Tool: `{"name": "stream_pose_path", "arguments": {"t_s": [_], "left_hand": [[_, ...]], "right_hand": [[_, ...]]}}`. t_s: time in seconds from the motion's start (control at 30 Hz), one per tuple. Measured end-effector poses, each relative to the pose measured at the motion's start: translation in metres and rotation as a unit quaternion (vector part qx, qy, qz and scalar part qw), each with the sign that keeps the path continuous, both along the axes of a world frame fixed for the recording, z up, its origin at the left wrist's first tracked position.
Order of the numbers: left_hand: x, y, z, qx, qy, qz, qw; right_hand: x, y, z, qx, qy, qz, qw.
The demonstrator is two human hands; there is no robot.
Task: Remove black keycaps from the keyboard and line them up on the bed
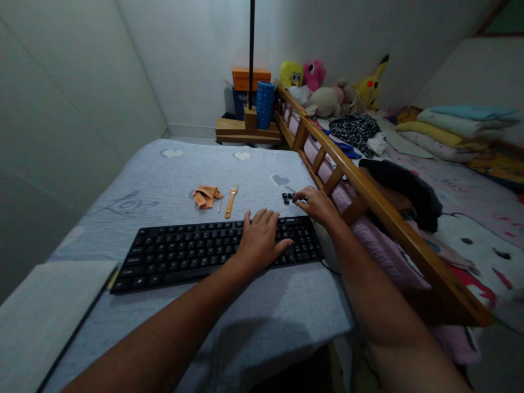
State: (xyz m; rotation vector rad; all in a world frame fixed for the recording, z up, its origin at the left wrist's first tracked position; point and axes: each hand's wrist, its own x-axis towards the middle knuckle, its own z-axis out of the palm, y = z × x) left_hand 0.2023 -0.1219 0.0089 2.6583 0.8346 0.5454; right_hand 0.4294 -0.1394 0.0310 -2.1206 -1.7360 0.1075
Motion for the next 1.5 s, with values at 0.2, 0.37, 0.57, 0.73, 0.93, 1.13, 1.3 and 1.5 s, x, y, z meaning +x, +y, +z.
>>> {"name": "stream_pose_path", "arguments": {"t_s": [0.2,0.37,0.57,0.73,0.93,1.13,1.3,1.5], "left_hand": [[-0.002,-0.002,-0.002,-0.012,0.048,-0.014,0.999],[-0.002,-0.003,0.001,-0.008,0.055,-0.013,0.998],[-0.002,-0.003,0.001,-0.006,0.060,-0.014,0.998],[-0.002,-0.003,-0.002,-0.005,0.054,-0.014,0.998],[-0.002,-0.003,0.001,-0.010,0.054,-0.014,0.998],[-0.001,-0.003,0.000,-0.009,0.057,-0.014,0.998],[-0.001,-0.003,-0.001,-0.007,0.056,-0.012,0.998],[-0.001,-0.003,-0.002,-0.003,0.053,-0.013,0.998]], "right_hand": [[0.013,0.020,-0.016,-0.078,-0.051,-0.021,0.995],[0.014,0.024,-0.025,-0.097,-0.068,-0.025,0.993],[0.014,0.027,-0.029,-0.095,-0.074,-0.019,0.992],[0.014,0.029,-0.029,-0.101,-0.089,-0.024,0.991],[0.014,0.029,-0.028,-0.105,-0.104,-0.021,0.989],[0.013,0.028,-0.027,-0.108,-0.106,-0.024,0.988],[0.010,0.025,-0.023,-0.101,-0.088,-0.028,0.991],[0.009,0.019,-0.019,-0.067,-0.033,-0.041,0.996]]}}
